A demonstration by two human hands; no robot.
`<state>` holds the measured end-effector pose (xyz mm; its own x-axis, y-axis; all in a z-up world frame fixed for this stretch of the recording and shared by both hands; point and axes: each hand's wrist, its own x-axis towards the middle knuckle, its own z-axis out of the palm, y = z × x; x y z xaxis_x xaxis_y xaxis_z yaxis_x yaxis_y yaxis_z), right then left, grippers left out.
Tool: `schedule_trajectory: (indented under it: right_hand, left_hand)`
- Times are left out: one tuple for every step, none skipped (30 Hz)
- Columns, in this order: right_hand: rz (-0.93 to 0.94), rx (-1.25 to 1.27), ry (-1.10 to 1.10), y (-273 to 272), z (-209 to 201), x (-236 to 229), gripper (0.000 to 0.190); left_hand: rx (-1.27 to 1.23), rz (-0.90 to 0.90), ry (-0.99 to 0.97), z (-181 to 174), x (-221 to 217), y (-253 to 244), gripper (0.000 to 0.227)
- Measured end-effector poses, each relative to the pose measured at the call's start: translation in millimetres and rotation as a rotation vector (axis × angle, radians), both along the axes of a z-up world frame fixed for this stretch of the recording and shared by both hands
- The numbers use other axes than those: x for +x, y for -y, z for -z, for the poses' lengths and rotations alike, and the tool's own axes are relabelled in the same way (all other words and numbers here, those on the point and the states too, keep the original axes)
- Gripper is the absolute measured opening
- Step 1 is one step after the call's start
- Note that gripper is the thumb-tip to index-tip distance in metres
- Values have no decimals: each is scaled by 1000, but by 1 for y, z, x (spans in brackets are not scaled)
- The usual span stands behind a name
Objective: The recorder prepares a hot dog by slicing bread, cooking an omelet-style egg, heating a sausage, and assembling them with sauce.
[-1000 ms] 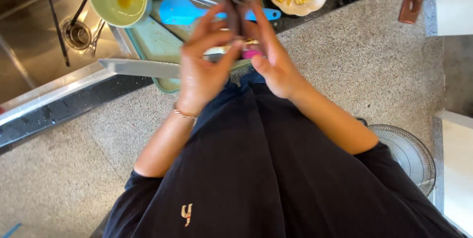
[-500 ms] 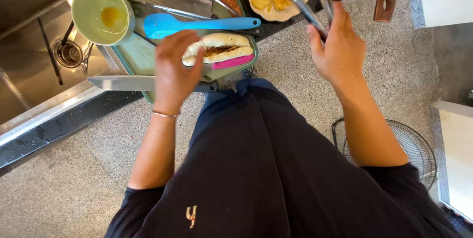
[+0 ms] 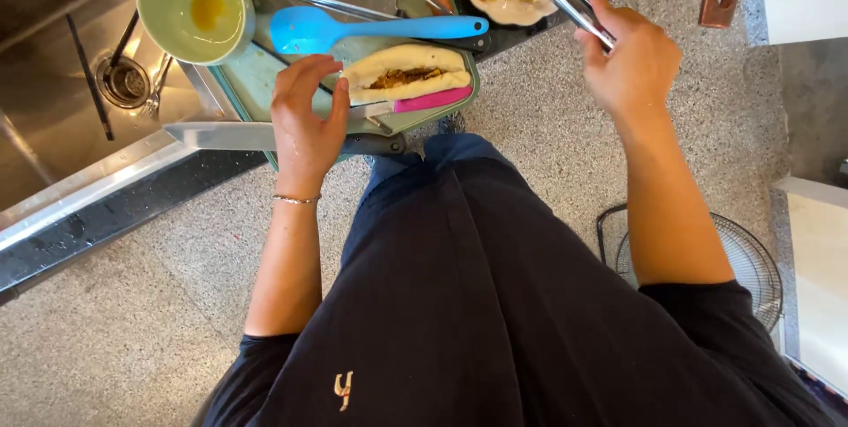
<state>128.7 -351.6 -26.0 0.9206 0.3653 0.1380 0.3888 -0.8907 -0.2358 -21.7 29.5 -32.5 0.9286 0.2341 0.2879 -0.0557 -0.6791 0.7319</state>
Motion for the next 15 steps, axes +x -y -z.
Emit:
schedule_trajectory:
  right_hand:
    - [-26,68,-10,3,2,1,35]
    - [-54,133,-20,7,4,2,33]
    - [-55,130,-24,11,3,1,33]
    - [-57,172,-28,12,3,3,34]
    - [-58,215,-32,12,2,5,35]
    - [-65,212,-38,12,-9,4,35]
    - [-26,279,-125,11,-20,2,36]
    - [10,346,-212,10,-31,1,36]
    - [-2,343,-220,4,-44,-1,36]
    - [-17,488,-314,-4,-54,-3,36]
    - [-31,631,-412,-13,-64,-5,35]
    - [-41,632,-420,-12,-60,-5,35]
    - [-273,473,-288,-11,-56,-4,35]
    - [-496,307,-154,-8,-54,-3,35]
    - [-501,305,-155,-23,-57,-3,35]
  left_hand:
    - [-8,3,-7,1,0,-1,17]
    - [-18,4,-14,2,0,0,16]
    - [-21,2,-17,3,0,-1,16]
    - [-21,-3,-19,3,0,-3,17]
    - [-20,-8,-21,3,0,-6,17]
    - [-24,-16,-26,5,-1,-7,17]
    - [-24,-19,-27,7,-1,-8,17]
    - [-22,-26,-27,8,-3,-10,18]
    - [-23,-38,-33,9,-4,-10,18]
    - [-14,-32,-29,10,-6,-12,18]
    - [-5,-26,-25,10,-8,-15,18]
    - [-2,-37,-30,10,-11,-16,18]
    - [-26,-47,-34,9,-13,-17,18]
    - [-56,-51,-33,9,-12,-16,18]
    - [-58,-55,-32,10,-14,-16,18]
